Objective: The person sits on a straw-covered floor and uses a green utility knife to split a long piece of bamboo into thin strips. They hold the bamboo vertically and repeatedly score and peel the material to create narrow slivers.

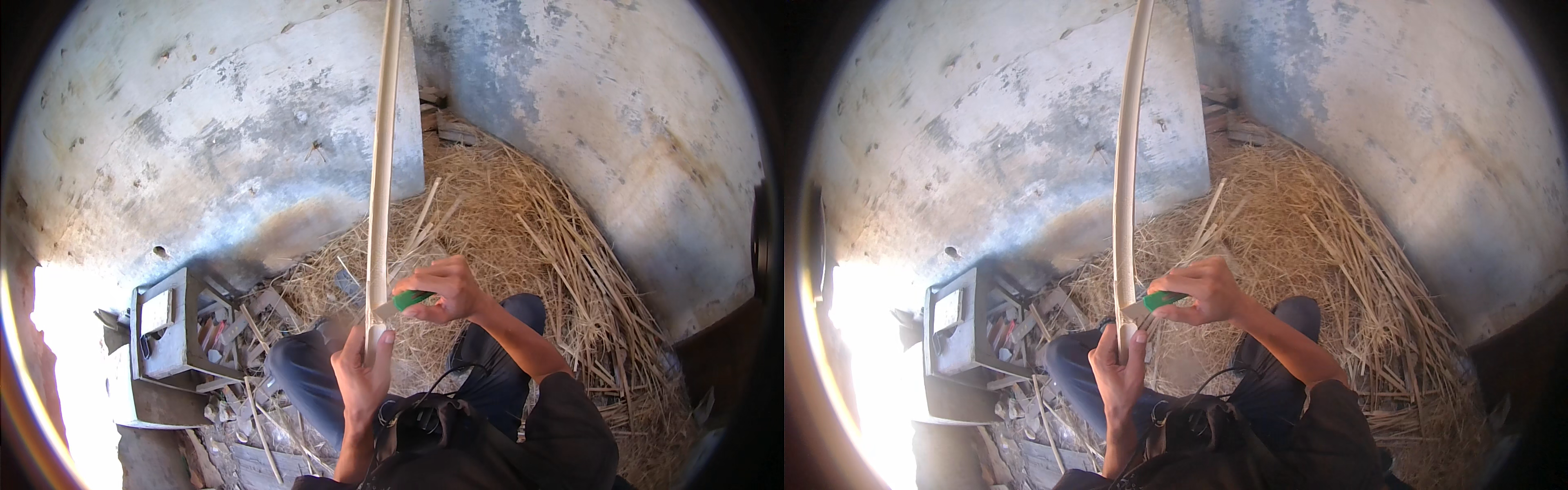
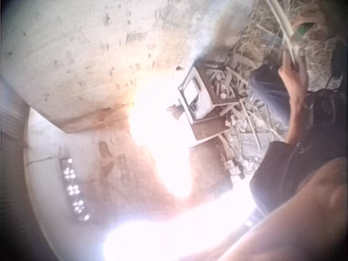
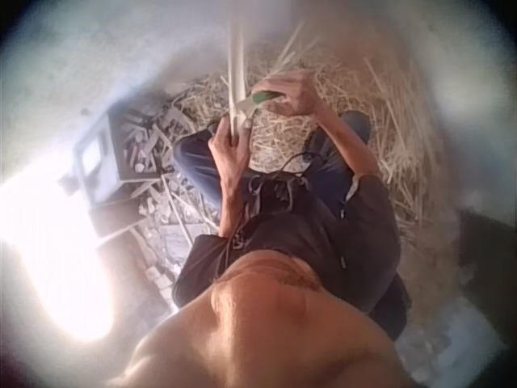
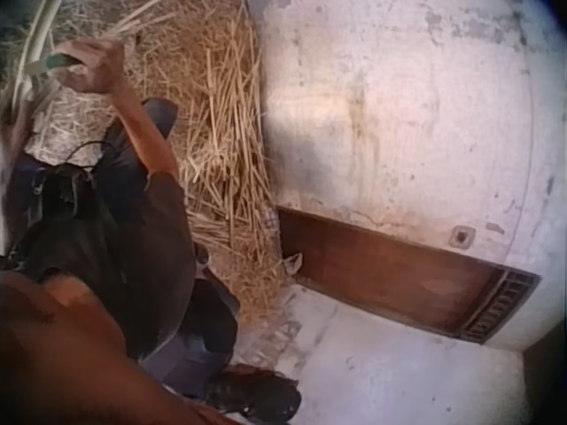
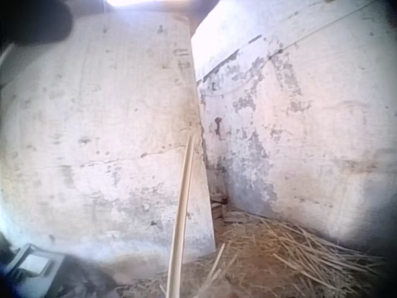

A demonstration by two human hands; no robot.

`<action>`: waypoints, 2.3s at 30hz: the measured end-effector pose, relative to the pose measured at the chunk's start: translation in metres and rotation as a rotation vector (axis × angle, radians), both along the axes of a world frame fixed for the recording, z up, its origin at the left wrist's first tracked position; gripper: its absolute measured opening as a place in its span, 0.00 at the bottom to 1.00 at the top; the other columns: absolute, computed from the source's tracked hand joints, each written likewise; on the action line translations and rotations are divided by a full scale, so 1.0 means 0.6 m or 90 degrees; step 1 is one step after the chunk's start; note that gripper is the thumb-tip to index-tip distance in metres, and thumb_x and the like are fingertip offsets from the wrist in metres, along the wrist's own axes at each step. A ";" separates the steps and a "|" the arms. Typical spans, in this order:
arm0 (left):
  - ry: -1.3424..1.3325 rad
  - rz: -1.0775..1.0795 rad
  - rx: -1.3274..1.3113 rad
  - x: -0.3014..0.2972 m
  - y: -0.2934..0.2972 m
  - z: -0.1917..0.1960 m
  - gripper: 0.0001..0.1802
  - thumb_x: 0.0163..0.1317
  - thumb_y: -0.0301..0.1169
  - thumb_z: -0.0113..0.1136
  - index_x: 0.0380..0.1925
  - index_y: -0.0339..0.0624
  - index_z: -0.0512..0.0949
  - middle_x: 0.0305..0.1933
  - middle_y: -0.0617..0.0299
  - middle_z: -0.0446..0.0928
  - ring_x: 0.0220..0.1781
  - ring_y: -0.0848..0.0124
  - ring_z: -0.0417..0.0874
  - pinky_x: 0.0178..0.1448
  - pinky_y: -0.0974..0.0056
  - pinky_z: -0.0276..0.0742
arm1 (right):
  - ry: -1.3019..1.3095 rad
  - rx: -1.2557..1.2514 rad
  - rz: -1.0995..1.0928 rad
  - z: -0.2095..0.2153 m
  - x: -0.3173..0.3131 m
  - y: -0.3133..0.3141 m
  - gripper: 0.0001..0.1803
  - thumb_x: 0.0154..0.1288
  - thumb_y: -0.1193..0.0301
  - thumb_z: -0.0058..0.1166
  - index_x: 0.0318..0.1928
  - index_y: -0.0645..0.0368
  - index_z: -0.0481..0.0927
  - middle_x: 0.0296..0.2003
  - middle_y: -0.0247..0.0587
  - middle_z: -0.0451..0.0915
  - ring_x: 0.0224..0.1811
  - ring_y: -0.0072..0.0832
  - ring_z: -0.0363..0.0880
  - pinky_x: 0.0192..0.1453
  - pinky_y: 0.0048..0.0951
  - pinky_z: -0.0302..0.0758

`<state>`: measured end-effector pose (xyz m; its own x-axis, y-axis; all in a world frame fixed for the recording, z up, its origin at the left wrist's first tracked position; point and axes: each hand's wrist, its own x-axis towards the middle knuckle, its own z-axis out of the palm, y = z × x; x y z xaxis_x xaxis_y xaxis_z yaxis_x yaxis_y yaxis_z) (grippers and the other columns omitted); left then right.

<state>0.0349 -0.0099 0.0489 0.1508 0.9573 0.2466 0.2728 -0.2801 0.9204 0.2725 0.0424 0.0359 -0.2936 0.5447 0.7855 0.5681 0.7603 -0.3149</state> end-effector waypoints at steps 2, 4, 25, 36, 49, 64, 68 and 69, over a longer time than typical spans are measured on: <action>-0.007 -0.005 -0.022 0.000 0.001 -0.002 0.14 0.77 0.32 0.69 0.34 0.34 0.78 0.23 0.72 0.75 0.28 0.85 0.68 0.30 0.70 0.63 | -0.019 0.012 -0.015 0.000 0.004 0.001 0.18 0.68 0.48 0.73 0.44 0.47 0.92 0.31 0.26 0.90 0.24 0.26 0.86 0.28 0.30 0.79; -0.010 -0.008 -0.030 -0.004 0.001 -0.011 0.15 0.77 0.33 0.69 0.34 0.34 0.78 0.23 0.72 0.75 0.28 0.85 0.69 0.30 0.70 0.64 | -0.026 0.025 -0.030 0.002 0.004 0.002 0.18 0.67 0.47 0.73 0.43 0.46 0.92 0.29 0.24 0.88 0.22 0.24 0.85 0.27 0.29 0.78; 0.037 -0.104 -0.176 -0.055 -0.061 -0.060 0.14 0.74 0.35 0.70 0.38 0.32 0.81 0.22 0.61 0.75 0.30 0.80 0.73 0.32 0.63 0.72 | 0.227 -0.013 -0.329 0.023 0.131 0.054 0.27 0.82 0.44 0.55 0.43 0.55 0.91 0.21 0.25 0.77 0.20 0.16 0.70 0.25 0.29 0.64; -0.097 0.026 -0.113 -0.038 0.003 -0.067 0.15 0.77 0.33 0.69 0.33 0.36 0.78 0.20 0.71 0.70 0.26 0.85 0.66 0.28 0.68 0.61 | 0.207 -0.122 -0.080 -0.049 0.030 0.031 0.27 0.80 0.43 0.56 0.45 0.54 0.90 0.23 0.26 0.78 0.22 0.17 0.74 0.27 0.28 0.69; 0.038 0.022 -0.036 -0.010 -0.005 -0.041 0.11 0.72 0.29 0.75 0.40 0.33 0.83 0.22 0.64 0.79 0.25 0.83 0.73 0.30 0.68 0.70 | 0.012 -0.097 0.079 -0.032 -0.009 0.008 0.20 0.69 0.48 0.73 0.44 0.51 0.91 0.32 0.32 0.91 0.28 0.30 0.91 0.31 0.32 0.83; -0.042 -0.036 -0.168 -0.019 -0.013 -0.041 0.11 0.75 0.29 0.68 0.49 0.30 0.85 0.26 0.70 0.80 0.31 0.85 0.72 0.33 0.69 0.70 | -0.061 0.024 -0.042 -0.034 0.001 0.009 0.22 0.63 0.40 0.73 0.42 0.41 0.93 0.25 0.21 0.84 0.17 0.24 0.74 0.23 0.29 0.70; -0.065 -0.043 -0.181 -0.022 -0.013 -0.047 0.11 0.76 0.29 0.67 0.49 0.31 0.85 0.26 0.71 0.79 0.31 0.85 0.71 0.32 0.70 0.69 | -0.088 0.040 -0.062 -0.033 0.003 0.009 0.22 0.62 0.39 0.73 0.42 0.40 0.93 0.24 0.20 0.83 0.17 0.23 0.73 0.23 0.28 0.69; -0.071 -0.050 -0.190 -0.024 -0.013 -0.050 0.11 0.76 0.29 0.67 0.49 0.31 0.86 0.26 0.71 0.78 0.31 0.85 0.71 0.32 0.70 0.68 | -0.097 0.044 -0.068 -0.033 0.003 0.008 0.22 0.62 0.38 0.73 0.42 0.40 0.93 0.24 0.20 0.83 0.16 0.22 0.73 0.23 0.28 0.69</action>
